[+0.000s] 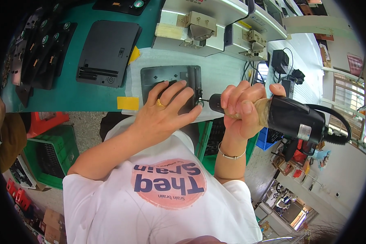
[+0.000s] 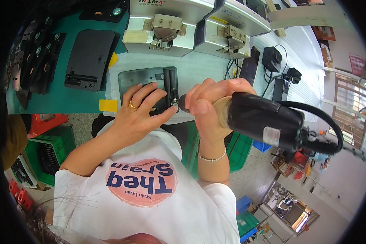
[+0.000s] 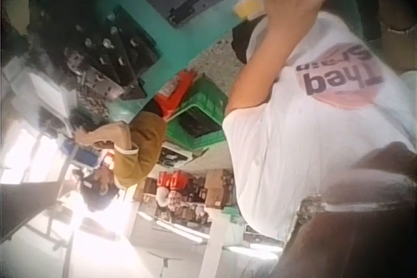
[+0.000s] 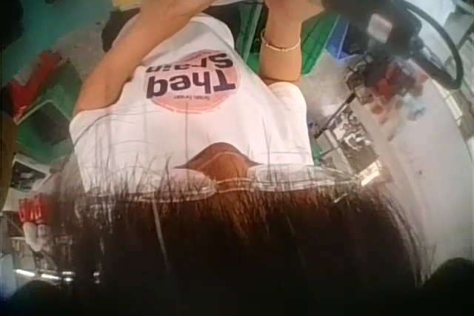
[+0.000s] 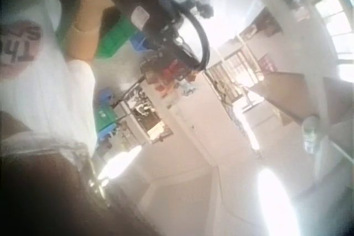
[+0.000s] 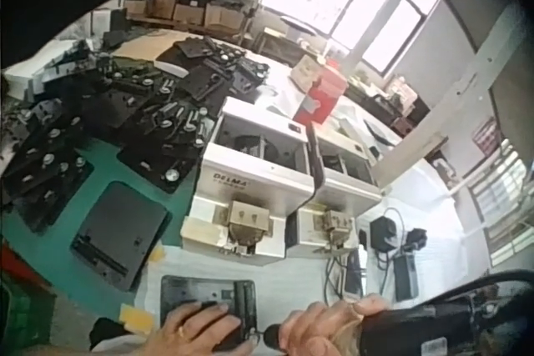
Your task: Use an electric screwdriver to fasten screws into a plastic housing on a factory assembly line.
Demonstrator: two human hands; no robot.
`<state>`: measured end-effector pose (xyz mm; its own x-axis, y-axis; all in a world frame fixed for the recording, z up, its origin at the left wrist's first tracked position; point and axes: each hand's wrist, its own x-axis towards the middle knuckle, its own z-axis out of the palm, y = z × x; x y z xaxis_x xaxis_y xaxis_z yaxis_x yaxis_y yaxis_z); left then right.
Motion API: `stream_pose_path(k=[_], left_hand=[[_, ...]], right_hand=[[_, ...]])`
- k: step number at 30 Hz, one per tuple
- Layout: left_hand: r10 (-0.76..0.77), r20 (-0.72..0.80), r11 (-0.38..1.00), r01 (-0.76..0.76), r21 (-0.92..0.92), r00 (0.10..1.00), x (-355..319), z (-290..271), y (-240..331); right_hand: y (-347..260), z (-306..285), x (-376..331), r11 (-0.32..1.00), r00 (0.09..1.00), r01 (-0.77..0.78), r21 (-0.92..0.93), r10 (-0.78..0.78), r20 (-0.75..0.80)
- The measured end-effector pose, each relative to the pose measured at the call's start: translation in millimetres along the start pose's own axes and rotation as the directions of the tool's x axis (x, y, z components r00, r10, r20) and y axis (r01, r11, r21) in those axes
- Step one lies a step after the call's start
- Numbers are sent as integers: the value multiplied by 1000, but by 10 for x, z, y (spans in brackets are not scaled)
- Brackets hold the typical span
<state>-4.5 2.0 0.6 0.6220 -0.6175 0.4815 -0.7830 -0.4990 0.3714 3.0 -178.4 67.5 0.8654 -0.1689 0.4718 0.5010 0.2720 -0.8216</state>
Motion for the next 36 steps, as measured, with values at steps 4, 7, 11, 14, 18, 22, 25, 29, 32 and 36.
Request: stream_pose_path(k=[4,7,11,14,18,22,25,29,32,36], left_hand=[[-20,14,999,21,-42,1000,3,-14,3],[-38,27,996,40,-83,999,10,-25,-2],[-47,36,992,51,-111,998,14,-28,-15],[-45,38,990,49,-131,998,13,-27,-21],[-50,48,988,56,-143,998,13,-22,-12],[-45,58,986,54,-157,997,7,-21,-17],[-44,62,983,55,-174,997,7,-27,-19],[-45,81,983,59,-175,996,16,-41,-25],[-41,77,983,54,-177,996,44,-37,-44],[-24,69,989,34,-147,997,27,-51,-54]], right_hand=[[8,174,-31,994,1000,19,-108,-19,-3],[25,239,-37,968,999,16,-251,-26,-40],[52,218,-34,959,997,4,-285,-24,-67],[44,215,-18,975,994,-19,-220,-5,-109],[34,240,-59,987,985,-13,-162,-15,-171],[31,216,-75,972,998,46,-232,-52,-20],[-16,302,-56,962,994,-9,-274,-20,-105],[21,266,-42,962,997,-14,-274,-7,-74],[75,224,-46,961,998,35,-275,-48,-41],[78,223,-67,965,997,43,-260,-59,-51]])
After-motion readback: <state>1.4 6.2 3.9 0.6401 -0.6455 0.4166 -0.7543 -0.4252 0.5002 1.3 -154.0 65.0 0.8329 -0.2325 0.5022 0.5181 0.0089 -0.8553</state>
